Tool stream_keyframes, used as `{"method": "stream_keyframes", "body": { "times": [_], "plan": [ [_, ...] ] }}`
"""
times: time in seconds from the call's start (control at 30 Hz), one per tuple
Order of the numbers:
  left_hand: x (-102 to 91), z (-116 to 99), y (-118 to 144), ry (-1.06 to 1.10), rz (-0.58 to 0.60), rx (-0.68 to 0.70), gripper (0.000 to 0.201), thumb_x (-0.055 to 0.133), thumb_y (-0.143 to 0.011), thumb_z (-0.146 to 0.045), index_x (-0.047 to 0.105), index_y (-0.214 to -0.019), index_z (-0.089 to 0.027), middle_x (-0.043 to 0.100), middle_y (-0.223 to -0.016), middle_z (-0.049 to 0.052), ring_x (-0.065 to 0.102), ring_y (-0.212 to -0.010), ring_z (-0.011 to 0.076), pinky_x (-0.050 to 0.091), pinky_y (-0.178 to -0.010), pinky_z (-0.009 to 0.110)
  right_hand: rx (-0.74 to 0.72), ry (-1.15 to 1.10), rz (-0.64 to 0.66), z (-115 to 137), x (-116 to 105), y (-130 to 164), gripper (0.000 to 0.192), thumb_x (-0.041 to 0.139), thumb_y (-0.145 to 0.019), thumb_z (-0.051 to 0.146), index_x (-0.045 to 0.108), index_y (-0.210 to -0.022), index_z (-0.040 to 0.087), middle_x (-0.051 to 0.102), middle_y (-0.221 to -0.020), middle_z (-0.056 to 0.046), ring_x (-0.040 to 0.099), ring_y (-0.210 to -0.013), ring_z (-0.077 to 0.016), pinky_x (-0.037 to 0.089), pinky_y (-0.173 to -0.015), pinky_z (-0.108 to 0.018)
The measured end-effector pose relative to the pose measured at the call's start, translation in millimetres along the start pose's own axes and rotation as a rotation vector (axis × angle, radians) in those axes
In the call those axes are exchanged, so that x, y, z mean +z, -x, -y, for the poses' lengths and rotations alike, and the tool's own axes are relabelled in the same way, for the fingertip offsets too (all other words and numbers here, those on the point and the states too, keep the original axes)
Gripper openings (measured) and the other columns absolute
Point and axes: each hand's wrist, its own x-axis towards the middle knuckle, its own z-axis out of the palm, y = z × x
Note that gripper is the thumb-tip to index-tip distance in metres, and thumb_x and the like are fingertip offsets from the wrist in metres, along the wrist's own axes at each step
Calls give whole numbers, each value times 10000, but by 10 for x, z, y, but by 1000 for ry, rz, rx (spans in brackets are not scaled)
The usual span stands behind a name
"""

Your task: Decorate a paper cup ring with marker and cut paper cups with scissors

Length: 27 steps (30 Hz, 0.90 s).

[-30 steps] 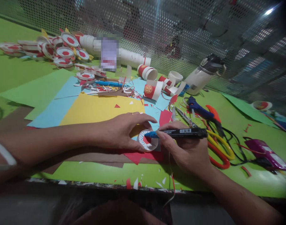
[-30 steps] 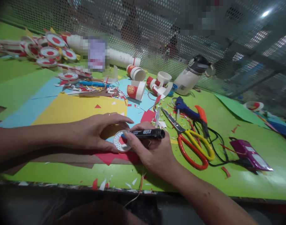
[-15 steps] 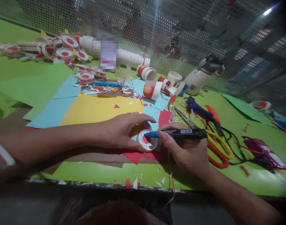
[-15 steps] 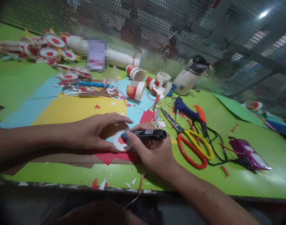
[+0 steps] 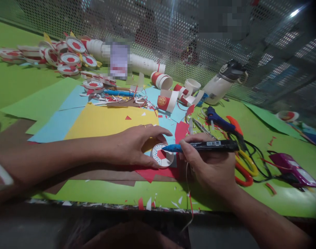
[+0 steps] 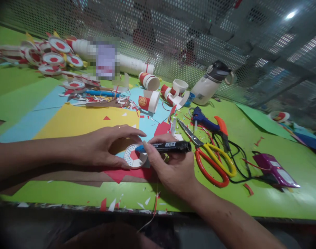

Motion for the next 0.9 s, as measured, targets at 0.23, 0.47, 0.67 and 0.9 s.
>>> {"method": "stream_keyframes", "body": {
  "times": [0.23, 0.47, 0.67, 0.9],
  "plan": [
    [7, 3, 6, -14, -5, 6, 678, 761, -733, -368, 462, -1321, -211, 626, -1244, 60, 600, -1107, 225, 460, -921, 306, 12, -49, 49, 62, 28, -27, 59, 673, -794, 145, 666, -781, 202, 684, -690, 18, 631, -592, -106, 536, -563, -207],
    [12, 5, 0, -21, -6, 6, 689, 761, -732, -367, 459, -1328, -198, 621, -1248, 65, 594, -1113, 220, 457, -933, 297, 26, -66, 85, 64, 31, -45, 62, 675, -785, 137, 668, -771, 197, 699, -693, 5, 645, -614, -124, 548, -581, -228],
    [2, -7, -8, -33, 2, -12, 701, 765, -729, -365, 460, -1335, -186, 616, -1246, 64, 592, -1106, 216, 462, -928, 299, 97, -133, 93, 71, 54, -61, 63, 688, -770, 149, 667, -731, 194, 686, -624, 19, 629, -545, -116, 524, -516, -217],
    [-4, -36, 0, -45, 8, -32, 684, 759, -735, -361, 466, -1329, -193, 616, -1246, 61, 591, -1105, 216, 461, -929, 301, 202, -263, 55, 3, 77, -67, 81, 727, -754, 210, 672, -701, 184, 633, -544, 38, 580, -477, -102, 508, -479, -221]
  ]
}}
